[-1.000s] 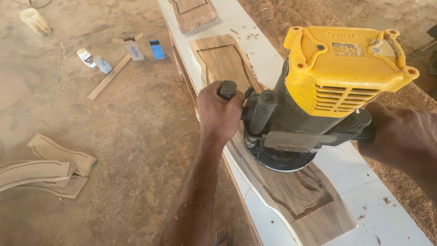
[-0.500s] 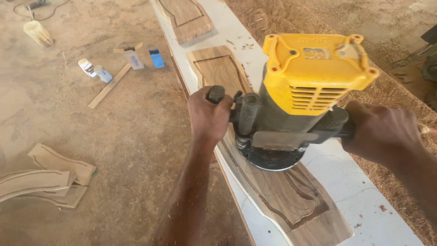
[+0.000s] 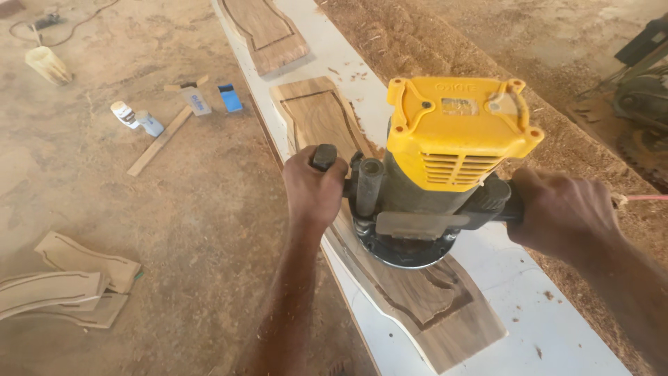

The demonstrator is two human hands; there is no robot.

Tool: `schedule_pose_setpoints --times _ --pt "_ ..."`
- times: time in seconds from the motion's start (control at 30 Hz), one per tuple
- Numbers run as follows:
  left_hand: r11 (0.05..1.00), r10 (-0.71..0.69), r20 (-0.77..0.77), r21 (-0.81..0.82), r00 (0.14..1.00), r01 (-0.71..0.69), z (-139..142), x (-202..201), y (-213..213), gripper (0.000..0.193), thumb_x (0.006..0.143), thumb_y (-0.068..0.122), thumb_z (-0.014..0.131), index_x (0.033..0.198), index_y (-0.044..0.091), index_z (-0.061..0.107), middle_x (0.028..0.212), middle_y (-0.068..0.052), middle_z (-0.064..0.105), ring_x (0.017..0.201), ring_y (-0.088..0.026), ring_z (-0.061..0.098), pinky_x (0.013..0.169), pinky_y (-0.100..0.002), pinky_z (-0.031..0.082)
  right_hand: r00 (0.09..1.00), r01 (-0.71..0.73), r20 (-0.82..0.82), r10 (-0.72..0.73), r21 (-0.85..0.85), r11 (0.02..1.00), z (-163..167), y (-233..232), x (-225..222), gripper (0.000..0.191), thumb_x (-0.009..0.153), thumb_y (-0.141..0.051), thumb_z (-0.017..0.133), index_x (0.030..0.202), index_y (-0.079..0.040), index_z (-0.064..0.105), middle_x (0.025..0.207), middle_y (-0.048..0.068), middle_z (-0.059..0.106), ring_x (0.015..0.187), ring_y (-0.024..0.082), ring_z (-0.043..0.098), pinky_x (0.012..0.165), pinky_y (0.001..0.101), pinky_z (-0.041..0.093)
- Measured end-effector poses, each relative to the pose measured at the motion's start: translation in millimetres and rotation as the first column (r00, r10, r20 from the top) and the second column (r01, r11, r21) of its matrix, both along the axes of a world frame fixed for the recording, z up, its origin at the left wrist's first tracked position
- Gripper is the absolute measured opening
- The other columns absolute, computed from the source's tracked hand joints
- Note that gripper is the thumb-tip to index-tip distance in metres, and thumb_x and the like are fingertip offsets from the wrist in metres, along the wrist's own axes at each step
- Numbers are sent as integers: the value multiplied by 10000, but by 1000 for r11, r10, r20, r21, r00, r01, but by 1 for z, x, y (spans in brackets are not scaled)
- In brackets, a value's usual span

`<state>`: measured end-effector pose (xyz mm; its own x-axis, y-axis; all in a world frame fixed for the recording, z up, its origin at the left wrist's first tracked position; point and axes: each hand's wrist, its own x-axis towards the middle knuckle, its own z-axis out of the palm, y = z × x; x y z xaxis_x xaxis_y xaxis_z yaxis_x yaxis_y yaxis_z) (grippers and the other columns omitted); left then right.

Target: The person uses a yellow electric router to carve a decorative profile along the edge of a wooden panel. They guide the tool steadily along the curved edge, removing material and producing wood shavings.

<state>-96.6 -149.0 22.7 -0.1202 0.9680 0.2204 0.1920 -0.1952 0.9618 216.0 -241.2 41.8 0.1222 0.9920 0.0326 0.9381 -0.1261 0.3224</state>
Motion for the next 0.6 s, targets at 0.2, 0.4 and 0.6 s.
schedule_pose_setpoints --times 0.2,0.4,0.6 --pt "999 -5 -54 32 999 6 -4 14 -21 173 744 118 643 662 -28 599 574 -110 589 537 -213 546 554 -388 463 997 80 4 -80 -47 996 0 -26 9 165 873 -317 644 956 -186 587 646 -2 618 501 133 576 447 332 463" --pt "1000 5 -16 2 1000 -5 -5 3 -47 160 737 126 636 678 -21 612 572 -105 595 535 -203 557 531 -385 461 997 67 44 -64 -71 995 2 -52 -1 167 965 -347 572 989 -183 593 692 0 597 495 124 601 432 314 490" --pt "1000 -10 -30 -1 999 10 0 13 -64 174 743 131 628 682 -30 610 580 -113 596 544 -212 550 542 -391 454 999 54 3 -54 -39 998 -1 -69 11 180 901 -327 623 977 -166 598 707 11 623 517 145 610 455 337 494"
